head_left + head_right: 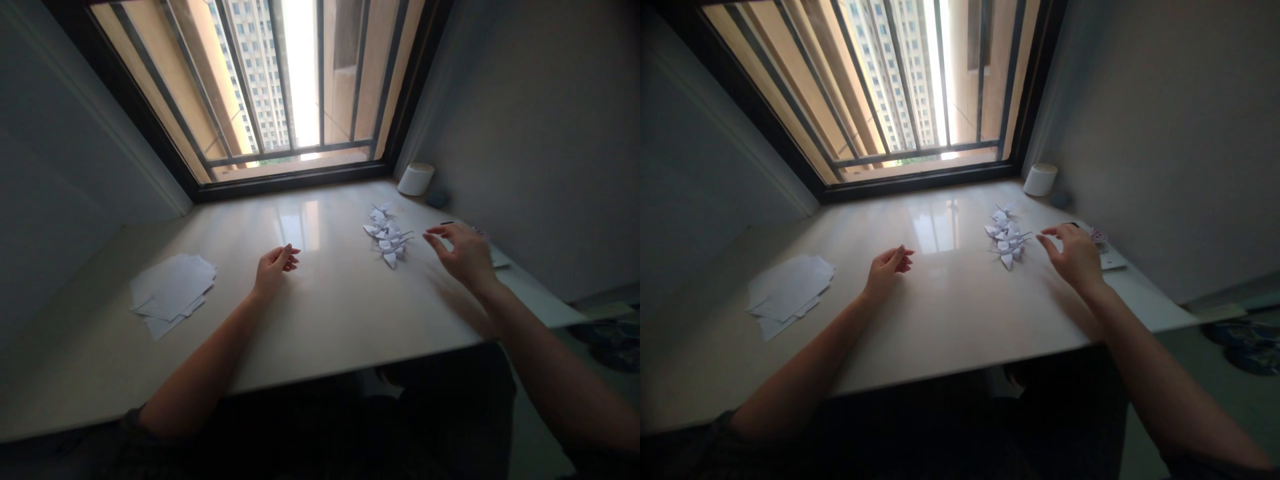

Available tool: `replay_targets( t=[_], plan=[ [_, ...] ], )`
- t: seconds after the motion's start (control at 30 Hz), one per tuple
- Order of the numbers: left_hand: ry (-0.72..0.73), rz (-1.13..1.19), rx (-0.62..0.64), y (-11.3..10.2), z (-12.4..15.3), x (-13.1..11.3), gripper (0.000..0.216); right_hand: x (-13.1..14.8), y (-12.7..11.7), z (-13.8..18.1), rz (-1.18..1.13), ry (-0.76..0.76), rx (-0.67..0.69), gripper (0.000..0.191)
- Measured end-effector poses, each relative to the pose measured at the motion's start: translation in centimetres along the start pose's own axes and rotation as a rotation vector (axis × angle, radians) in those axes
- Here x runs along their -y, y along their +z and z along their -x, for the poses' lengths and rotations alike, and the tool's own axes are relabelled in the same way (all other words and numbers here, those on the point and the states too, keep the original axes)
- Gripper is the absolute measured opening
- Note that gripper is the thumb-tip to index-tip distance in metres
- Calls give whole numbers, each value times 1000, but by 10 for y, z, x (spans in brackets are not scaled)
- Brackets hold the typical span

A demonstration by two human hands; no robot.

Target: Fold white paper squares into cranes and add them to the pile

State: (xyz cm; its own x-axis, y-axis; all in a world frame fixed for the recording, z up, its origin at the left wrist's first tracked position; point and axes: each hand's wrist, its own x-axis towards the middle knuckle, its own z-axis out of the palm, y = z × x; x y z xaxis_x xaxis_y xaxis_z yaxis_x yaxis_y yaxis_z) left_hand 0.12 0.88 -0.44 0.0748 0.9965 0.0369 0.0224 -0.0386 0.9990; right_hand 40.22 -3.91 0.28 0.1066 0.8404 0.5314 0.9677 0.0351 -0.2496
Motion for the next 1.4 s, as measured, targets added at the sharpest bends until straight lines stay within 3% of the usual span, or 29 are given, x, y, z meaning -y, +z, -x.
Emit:
replay_targets(
  t=[0.07,0.27,0.5,0.73,1.0,1.23,1.4],
  plan=[
    [-1,0,1,0,0,1,46,-13,-10,14,104,124,46,34],
    [1,-13,24,1,0,1,47,-51,-6,46,209,170,121,37],
    [-19,-10,15,1,1,-1,47,-77,24,19,143,341,181,52],
    [-31,-23,26,1,2,-3,49,-78,31,2,279,398,225,61],
    [-39,-31,38,1,2,-2,49,-65,24,-11,422,483,303,47],
    [-42,-45,45,1,2,-3,51,-55,10,-10,434,615,211,52],
    [-31,-43,49,1,2,-3,50,-55,7,-6,369,587,8,50]
  ],
)
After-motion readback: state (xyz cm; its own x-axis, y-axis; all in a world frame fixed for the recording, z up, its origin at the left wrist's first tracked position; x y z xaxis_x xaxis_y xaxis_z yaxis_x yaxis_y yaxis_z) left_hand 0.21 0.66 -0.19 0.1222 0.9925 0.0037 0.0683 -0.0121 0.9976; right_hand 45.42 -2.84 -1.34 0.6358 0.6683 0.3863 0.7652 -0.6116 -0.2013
